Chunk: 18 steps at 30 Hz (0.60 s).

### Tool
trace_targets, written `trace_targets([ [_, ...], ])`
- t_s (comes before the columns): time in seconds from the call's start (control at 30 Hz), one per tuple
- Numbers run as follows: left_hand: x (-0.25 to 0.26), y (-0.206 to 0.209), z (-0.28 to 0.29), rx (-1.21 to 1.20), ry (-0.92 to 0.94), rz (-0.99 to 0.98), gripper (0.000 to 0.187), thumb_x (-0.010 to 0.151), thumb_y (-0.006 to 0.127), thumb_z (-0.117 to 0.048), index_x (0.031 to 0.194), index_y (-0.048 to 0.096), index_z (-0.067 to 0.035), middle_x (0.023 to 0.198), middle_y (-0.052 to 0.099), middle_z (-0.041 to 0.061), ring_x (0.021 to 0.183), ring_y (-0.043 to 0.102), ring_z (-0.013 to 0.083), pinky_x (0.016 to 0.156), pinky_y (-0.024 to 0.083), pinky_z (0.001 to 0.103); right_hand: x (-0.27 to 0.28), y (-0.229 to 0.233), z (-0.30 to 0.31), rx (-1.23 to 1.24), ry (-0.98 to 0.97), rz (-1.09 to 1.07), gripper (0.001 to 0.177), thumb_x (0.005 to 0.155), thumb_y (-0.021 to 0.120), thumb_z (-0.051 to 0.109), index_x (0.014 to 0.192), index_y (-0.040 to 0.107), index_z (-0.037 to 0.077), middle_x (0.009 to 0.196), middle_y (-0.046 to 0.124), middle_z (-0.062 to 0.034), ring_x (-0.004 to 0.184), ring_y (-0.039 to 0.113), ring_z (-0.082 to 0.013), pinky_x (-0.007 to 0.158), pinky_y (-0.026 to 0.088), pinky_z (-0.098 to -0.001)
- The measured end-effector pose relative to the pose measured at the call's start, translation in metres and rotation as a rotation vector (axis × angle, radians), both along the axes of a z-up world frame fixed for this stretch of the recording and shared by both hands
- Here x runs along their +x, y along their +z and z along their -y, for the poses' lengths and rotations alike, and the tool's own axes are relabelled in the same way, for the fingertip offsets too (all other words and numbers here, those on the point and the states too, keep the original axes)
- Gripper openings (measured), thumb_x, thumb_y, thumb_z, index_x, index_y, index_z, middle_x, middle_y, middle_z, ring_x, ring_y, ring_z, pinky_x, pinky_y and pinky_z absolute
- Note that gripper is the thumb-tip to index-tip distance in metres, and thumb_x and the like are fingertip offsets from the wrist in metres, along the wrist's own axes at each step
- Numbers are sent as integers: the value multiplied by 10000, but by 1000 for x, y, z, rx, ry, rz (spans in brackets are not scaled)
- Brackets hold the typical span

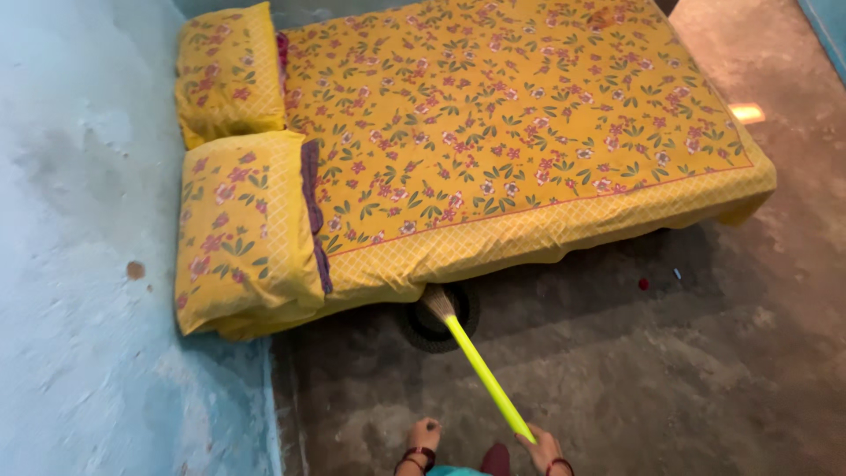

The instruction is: The person folds a white cloth and a red cloth, placing them on a nearby surface. Then, the person sweeps the floor with a broom, moving debris toward a dustpan and collecting it.

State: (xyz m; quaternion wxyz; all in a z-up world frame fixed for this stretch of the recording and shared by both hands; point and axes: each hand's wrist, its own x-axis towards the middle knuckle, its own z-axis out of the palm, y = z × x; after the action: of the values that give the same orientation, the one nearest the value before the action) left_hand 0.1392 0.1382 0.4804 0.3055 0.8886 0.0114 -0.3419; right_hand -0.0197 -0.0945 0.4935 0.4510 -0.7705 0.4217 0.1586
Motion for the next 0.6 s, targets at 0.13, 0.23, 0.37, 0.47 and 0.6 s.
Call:
trace_targets([
  [0.13, 21, -39, 3, 56, -71, -40, 231, 840, 748, -314, 1021, 782, -175, 1049, 769, 88, 1050, 721, 298, 912, 571, 393, -3, -61, 6, -99, -112, 128, 594, 768, 860, 422, 1263, 706, 132, 1248, 733, -138, 1249, 645, -265, 1049, 478, -377],
  [0.23, 46, -87, 3, 139, -96, -200, 213, 900, 707, -330, 1042, 771, -185, 1064, 758, 86, 1053, 708, 320, 927, 560, 399, -5, -96, 8, -58, -235, 120, 594, 776, 839, 420, 1280, 692, 143, 1187, 770, -125, 1200, 702, -240, 1005, 526, -361],
  [0.37, 68, -182, 4, -46, -30, -53, 225, 866, 727, -323, 1008, 791, -161, 1044, 781, 90, 1031, 734, 290, 897, 568, 396, 2, -138, 21, -128, -282, 77, 549, 785, 818, 430, 1254, 727, 161, 1082, 806, -148, 1107, 760, -249, 916, 571, -369],
  [0.47, 85, -256, 15, -71, 72, 32, 228, 820, 753, -298, 984, 823, -156, 1021, 789, 109, 1020, 745, 285, 888, 569, 383, 13, -174, 29, -157, -325, 40, 550, 775, 826, 430, 1248, 728, 167, 1049, 802, -152, 1034, 773, -253, 874, 574, -379],
  [0.6, 102, -331, 32, -170, 125, 5, 245, 832, 742, -292, 1001, 802, -124, 1008, 800, 120, 992, 768, 264, 899, 566, 371, 9, -227, 38, -192, -423, 13, 550, 775, 831, 433, 1244, 736, 162, 1003, 798, -174, 959, 779, -272, 836, 573, -392],
])
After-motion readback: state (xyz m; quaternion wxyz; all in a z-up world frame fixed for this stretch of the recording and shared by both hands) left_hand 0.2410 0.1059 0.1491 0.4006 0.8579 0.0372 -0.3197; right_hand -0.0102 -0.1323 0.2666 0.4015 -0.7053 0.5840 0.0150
